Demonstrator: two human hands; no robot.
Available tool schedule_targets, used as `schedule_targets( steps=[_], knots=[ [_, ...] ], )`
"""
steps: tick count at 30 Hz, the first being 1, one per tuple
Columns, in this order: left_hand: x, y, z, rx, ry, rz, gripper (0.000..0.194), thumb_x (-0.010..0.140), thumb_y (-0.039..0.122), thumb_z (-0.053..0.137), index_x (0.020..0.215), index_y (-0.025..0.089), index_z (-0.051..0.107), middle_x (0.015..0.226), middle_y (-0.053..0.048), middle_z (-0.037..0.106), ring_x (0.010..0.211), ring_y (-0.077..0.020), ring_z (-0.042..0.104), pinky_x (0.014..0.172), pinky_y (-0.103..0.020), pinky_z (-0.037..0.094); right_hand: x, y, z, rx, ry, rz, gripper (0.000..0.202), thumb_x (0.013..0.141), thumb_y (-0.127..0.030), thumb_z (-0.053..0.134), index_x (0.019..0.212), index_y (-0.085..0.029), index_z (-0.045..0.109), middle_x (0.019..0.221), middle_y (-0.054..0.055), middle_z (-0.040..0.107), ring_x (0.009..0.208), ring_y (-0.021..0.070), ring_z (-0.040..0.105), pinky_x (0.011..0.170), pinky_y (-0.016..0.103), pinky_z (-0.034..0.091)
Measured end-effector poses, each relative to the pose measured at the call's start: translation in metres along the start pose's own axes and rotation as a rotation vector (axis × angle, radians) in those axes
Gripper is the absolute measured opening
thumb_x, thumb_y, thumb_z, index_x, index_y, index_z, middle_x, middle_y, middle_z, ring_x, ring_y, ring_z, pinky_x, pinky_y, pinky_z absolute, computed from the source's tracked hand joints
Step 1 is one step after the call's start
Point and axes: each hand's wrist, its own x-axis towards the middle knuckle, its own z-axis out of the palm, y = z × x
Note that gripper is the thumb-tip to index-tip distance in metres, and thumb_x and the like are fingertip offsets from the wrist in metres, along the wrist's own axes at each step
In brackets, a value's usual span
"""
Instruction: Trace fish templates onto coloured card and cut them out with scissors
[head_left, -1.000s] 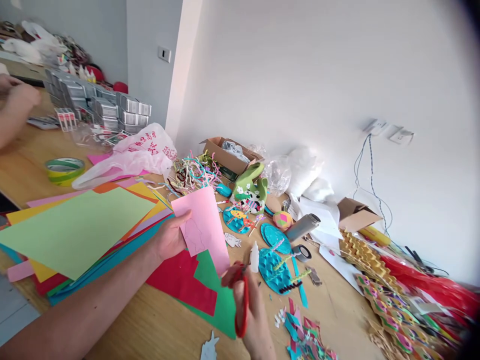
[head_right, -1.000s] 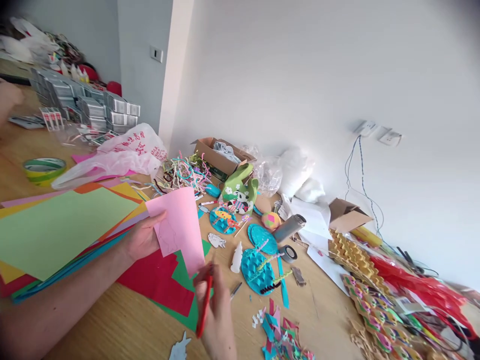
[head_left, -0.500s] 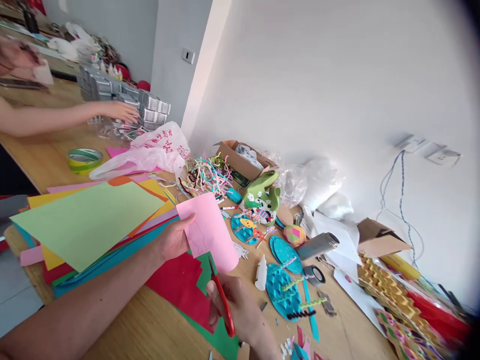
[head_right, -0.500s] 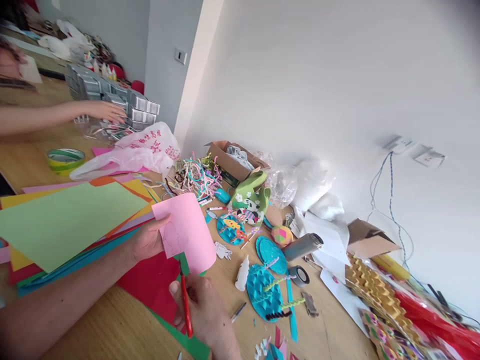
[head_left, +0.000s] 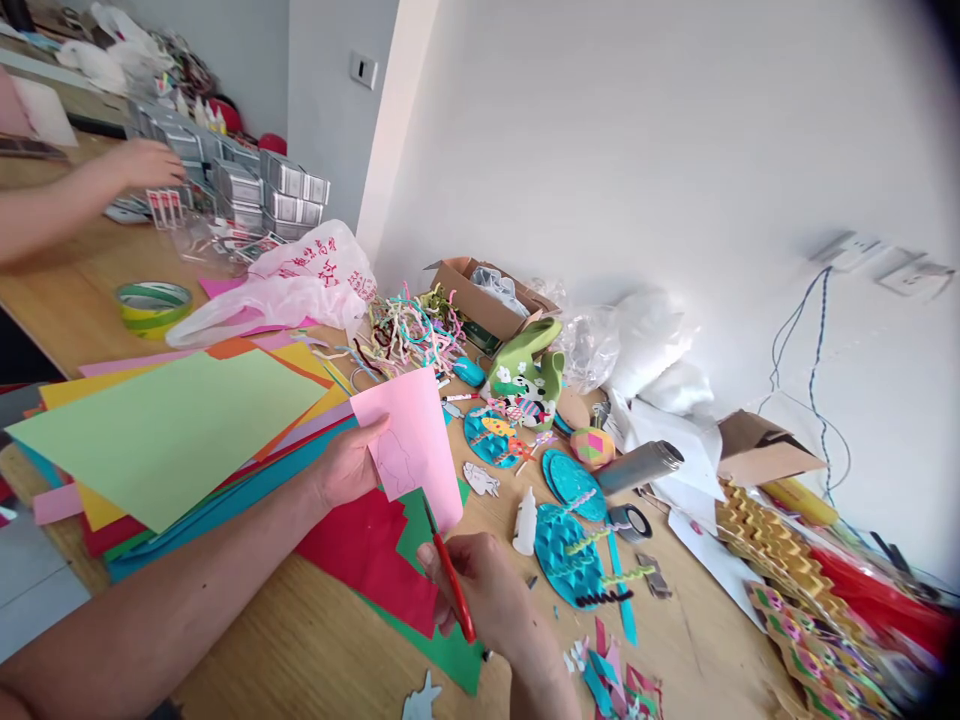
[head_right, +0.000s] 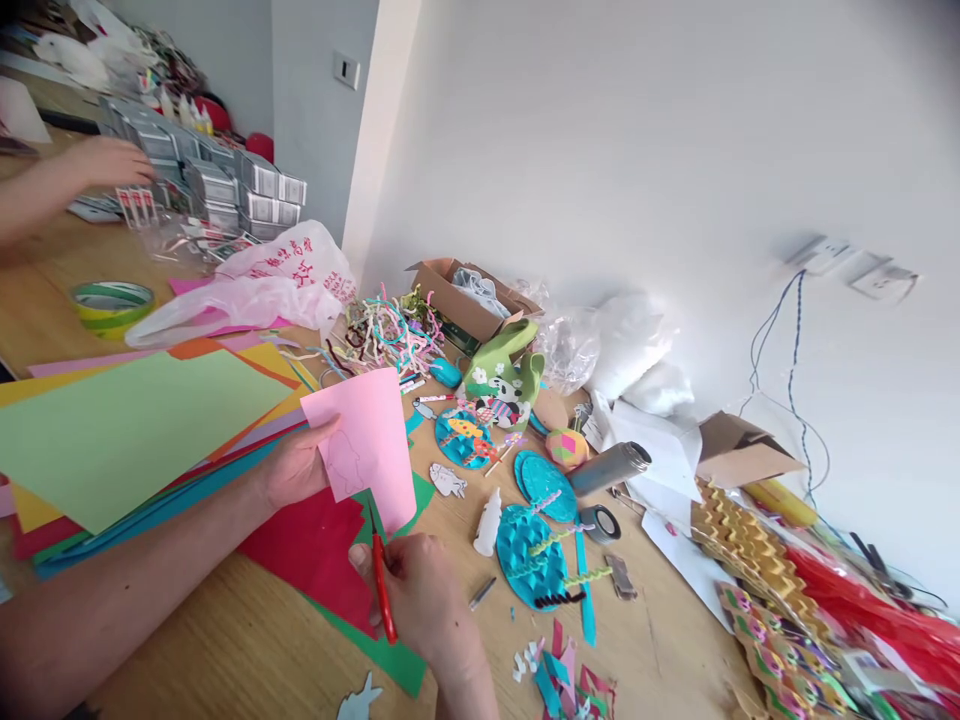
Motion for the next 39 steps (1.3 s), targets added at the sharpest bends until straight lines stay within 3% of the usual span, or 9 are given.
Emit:
schedule_targets(
  steps=[5,13,23,39],
  knots=[
    [-0.002,0.001,0.003,0.002,0.027,-0.01,0.044,0.093,0.03,0.051,0.133,0.011,0.051,0.126,-0.017,0.063,0.119,-0.0317,0.057,0.102,-0.049,0.043,-0.009,-0.007,-0.009,0.002,-0.012,0.0,0.058,0.086,-0.069,0.046,0.058,-0.018,0.05,0.05,0.004,0.064,0.041,0.0131,0.059,0.038,0.018,0.037],
    [-0.004,-0.008,0.004,-0.065,-0.054,-0.077,0.038,0.092,0.028,0.052,0.125,0.011,0.058,0.109,-0.014,0.072,0.099,-0.0275,0.067,0.091,-0.043,0.049,0.001,0.004,-0.001,0.055,-0.034,-0.034,0.059,0.087,-0.067,0.043,0.055,-0.018,0.048,0.05,0.005,0.063,0.043,0.0155,0.061,0.038,0.019,0.038],
    [-0.004,-0.012,0.008,-0.077,-0.032,-0.07,0.033,0.092,0.025,0.053,0.119,0.01,0.062,0.109,-0.015,0.072,0.098,-0.0283,0.067,0.09,-0.042,0.049,0.006,0.007,0.0,0.14,-0.027,-0.002,0.056,0.086,-0.069,0.045,0.064,-0.018,0.055,0.052,0.006,0.065,0.046,0.0179,0.063,0.039,0.022,0.04],
    [-0.003,-0.017,0.005,-0.068,-0.065,-0.082,0.028,0.092,0.025,0.053,0.114,0.011,0.065,0.108,-0.014,0.072,0.098,-0.0267,0.067,0.088,-0.04,0.05,0.012,0.003,0.003,0.19,-0.053,0.046,0.059,0.081,-0.074,0.045,0.069,-0.017,0.052,0.047,0.002,0.059,0.041,0.0148,0.059,0.035,0.018,0.036]
  ],
)
